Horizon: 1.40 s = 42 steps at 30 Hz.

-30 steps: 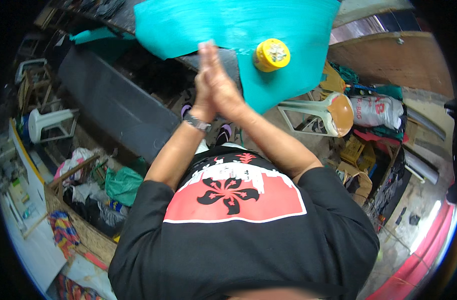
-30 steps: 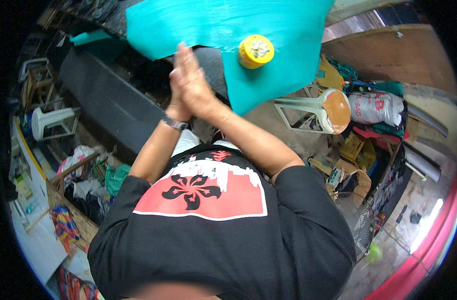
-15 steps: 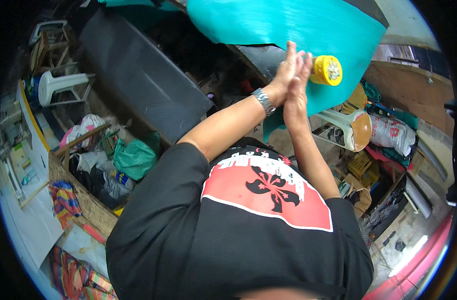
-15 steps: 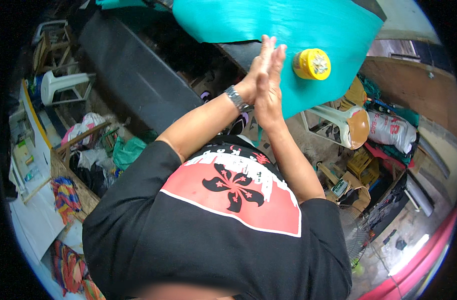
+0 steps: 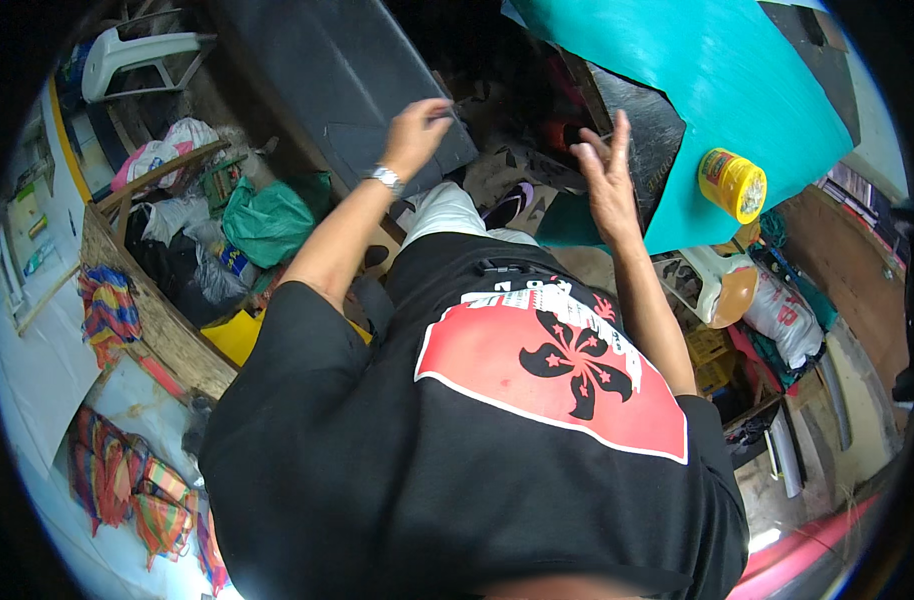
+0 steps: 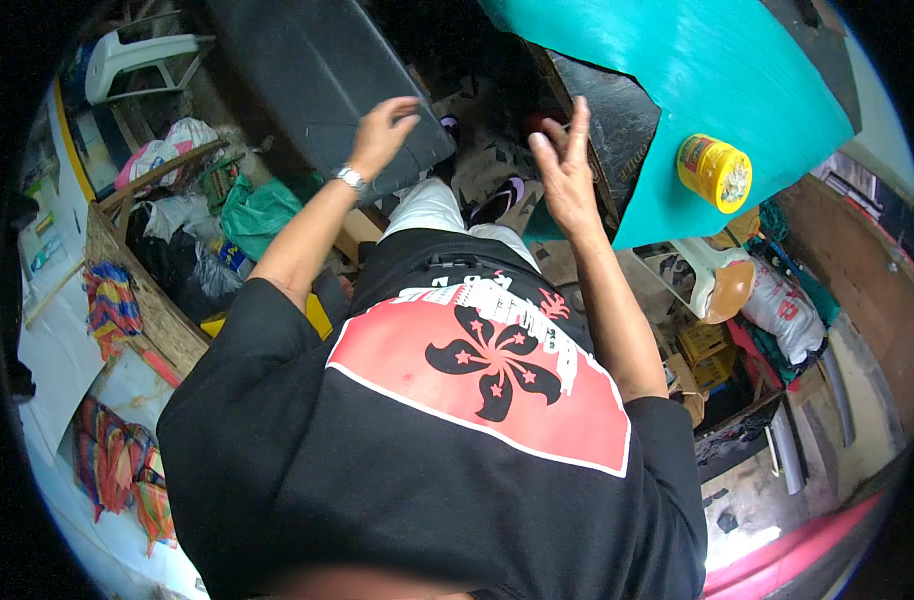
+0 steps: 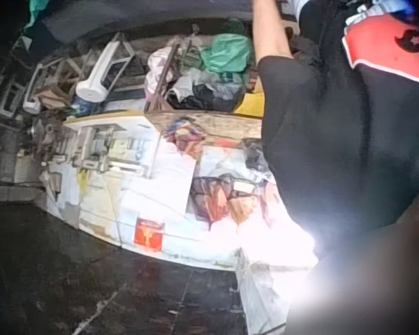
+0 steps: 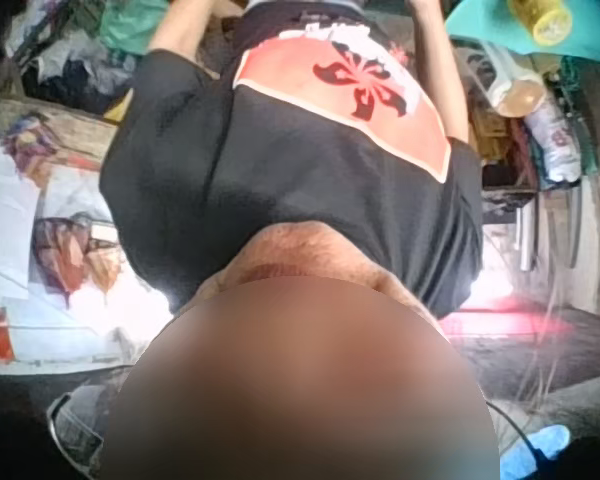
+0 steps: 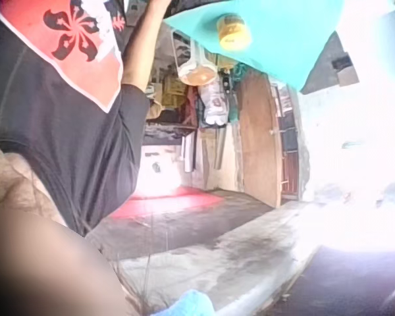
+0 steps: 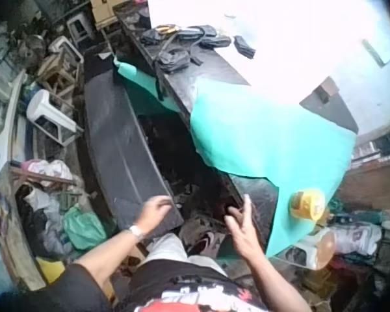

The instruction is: The person smooths a large green sheet on a workbench, then places several black cutout letters onto it one by one, pressing each into place. The person uses both hands to position and flatten the letters on the green surface.

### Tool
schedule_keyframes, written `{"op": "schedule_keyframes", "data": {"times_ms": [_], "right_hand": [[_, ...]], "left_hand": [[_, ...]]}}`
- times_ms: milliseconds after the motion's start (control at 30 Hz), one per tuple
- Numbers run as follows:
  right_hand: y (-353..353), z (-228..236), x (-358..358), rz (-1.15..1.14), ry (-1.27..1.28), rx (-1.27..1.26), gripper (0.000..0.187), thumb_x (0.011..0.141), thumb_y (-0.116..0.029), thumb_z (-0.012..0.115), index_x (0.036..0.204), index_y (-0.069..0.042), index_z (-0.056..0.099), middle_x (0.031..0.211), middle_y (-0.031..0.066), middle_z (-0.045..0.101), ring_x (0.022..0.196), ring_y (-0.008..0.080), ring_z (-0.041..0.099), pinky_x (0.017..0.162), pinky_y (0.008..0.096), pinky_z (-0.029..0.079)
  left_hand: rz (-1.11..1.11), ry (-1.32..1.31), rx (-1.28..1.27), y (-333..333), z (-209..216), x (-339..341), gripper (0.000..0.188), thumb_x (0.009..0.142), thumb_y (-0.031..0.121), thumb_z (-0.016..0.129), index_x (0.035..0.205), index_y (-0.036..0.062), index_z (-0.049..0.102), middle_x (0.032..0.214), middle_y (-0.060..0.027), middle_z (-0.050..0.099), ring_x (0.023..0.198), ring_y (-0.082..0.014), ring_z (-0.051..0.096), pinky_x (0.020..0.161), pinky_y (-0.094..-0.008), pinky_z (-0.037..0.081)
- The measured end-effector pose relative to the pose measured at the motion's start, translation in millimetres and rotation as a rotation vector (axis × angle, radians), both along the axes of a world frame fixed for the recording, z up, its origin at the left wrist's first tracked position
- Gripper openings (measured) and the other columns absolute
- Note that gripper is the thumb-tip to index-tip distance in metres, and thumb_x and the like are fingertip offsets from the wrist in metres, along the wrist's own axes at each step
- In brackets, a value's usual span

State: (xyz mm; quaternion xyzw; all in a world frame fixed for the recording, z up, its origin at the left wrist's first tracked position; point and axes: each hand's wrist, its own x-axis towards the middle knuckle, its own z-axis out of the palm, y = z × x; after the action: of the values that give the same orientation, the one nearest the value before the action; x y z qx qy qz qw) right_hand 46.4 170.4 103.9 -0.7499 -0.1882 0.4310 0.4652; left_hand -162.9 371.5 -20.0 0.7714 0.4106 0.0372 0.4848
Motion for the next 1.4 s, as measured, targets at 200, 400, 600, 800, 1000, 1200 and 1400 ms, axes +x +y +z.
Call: {"op": "schedule_keyframes", "data": {"times_ms": [200, 400, 600, 800, 1000, 1200, 1400], "right_hand": [[5, -34, -24, 0.229, 0.049, -0.16, 0.087, 0.098, -0.025, 0.063, 0.159, -0.021, 0.002, 0.138, 0.0304, 0.05, 0.129, 0.0344, 0.053, 0.106, 0.0432, 0.042], [5, -52, -25, 0.34, -0.038, -0.22, 0.089, 0.096, -0.023, 0.065, 0.159, -0.023, 0.002, 0.139, 0.0338, 0.047, 0.125, 0.0389, 0.057, 0.103, 0.0459, 0.046], [10, -78, -19, 0.337, -0.024, -0.181, 0.102, 0.086, -0.031, 0.075, 0.159, -0.017, 0.004, 0.135, 0.034, 0.051, 0.12, 0.0435, 0.058, 0.099, 0.0458, 0.048], [35, -80, -8, 0.527, -0.432, -0.083, 0.115, 0.066, -0.038, 0.088, 0.156, -0.009, 0.023, 0.153, 0.0271, 0.033, 0.142, 0.0423, 0.033, 0.116, 0.0488, 0.029], [56, -56, -7, 0.506, -0.595, -0.037, 0.093, 0.073, -0.025, 0.082, 0.152, -0.018, 0.035, 0.151, 0.023, 0.038, 0.14, 0.0393, 0.035, 0.114, 0.0539, 0.028], [52, -50, -3, 0.542, -0.435, 0.088, 0.046, 0.083, -0.011, 0.07, 0.128, -0.018, 0.063, 0.126, 0.0151, 0.061, 0.118, 0.033, 0.056, 0.097, 0.0467, 0.045], [51, -47, -25, 0.456, -0.572, 0.216, 0.029, 0.089, -0.011, 0.066, 0.118, -0.016, 0.069, 0.123, 0.0159, 0.063, 0.11, 0.0342, 0.062, 0.095, 0.0407, 0.049]], "left_hand": [[-0.419, 0.613, 0.386, 26, -46, -113, 0.092, 0.071, 0.016, 0.083, 0.149, 0.0165, 0.034, 0.153, -0.0097, 0.038, 0.145, -0.0292, 0.03, 0.118, -0.055, 0.022], [-0.468, 0.697, 0.555, 32, -61, -106, 0.074, 0.065, 0.015, 0.086, 0.131, 0.0156, 0.052, 0.122, -0.0055, 0.059, 0.122, -0.0268, 0.051, 0.112, -0.0533, 0.03], [-0.356, 0.377, 0.465, 50, -35, -74, 0.025, 0.066, 0.022, 0.085, 0.085, 0.0119, 0.072, 0.103, -0.005, 0.064, 0.108, -0.0243, 0.057, 0.097, -0.0453, 0.04], [-0.471, -0.063, 0.558, 42, 48, -13, 0.021, 0.07, 0.02, 0.082, 0.085, 0.0117, 0.071, 0.106, -0.0002, 0.063, 0.118, -0.0223, 0.055, 0.113, -0.0509, 0.029], [-0.446, -0.237, 0.788, 30, 102, 13, 0.022, 0.065, 0.014, 0.083, 0.082, 0.0245, 0.075, 0.103, 0.0079, 0.065, 0.117, -0.0158, 0.055, 0.118, -0.0501, 0.024], [-0.307, -0.33, 0.873, 28, 108, -4, 0.024, 0.067, 0.011, 0.081, 0.082, 0.0294, 0.077, 0.095, 0.0113, 0.066, 0.113, -0.0137, 0.057, 0.12, -0.0476, 0.022], [0.405, -0.201, 0.562, 16, 58, -15, 0.065, 0.078, 0.021, 0.08, 0.135, 0.0116, 0.05, 0.138, -0.0145, 0.045, 0.132, -0.0312, 0.04, 0.116, -0.0487, 0.024]]}}
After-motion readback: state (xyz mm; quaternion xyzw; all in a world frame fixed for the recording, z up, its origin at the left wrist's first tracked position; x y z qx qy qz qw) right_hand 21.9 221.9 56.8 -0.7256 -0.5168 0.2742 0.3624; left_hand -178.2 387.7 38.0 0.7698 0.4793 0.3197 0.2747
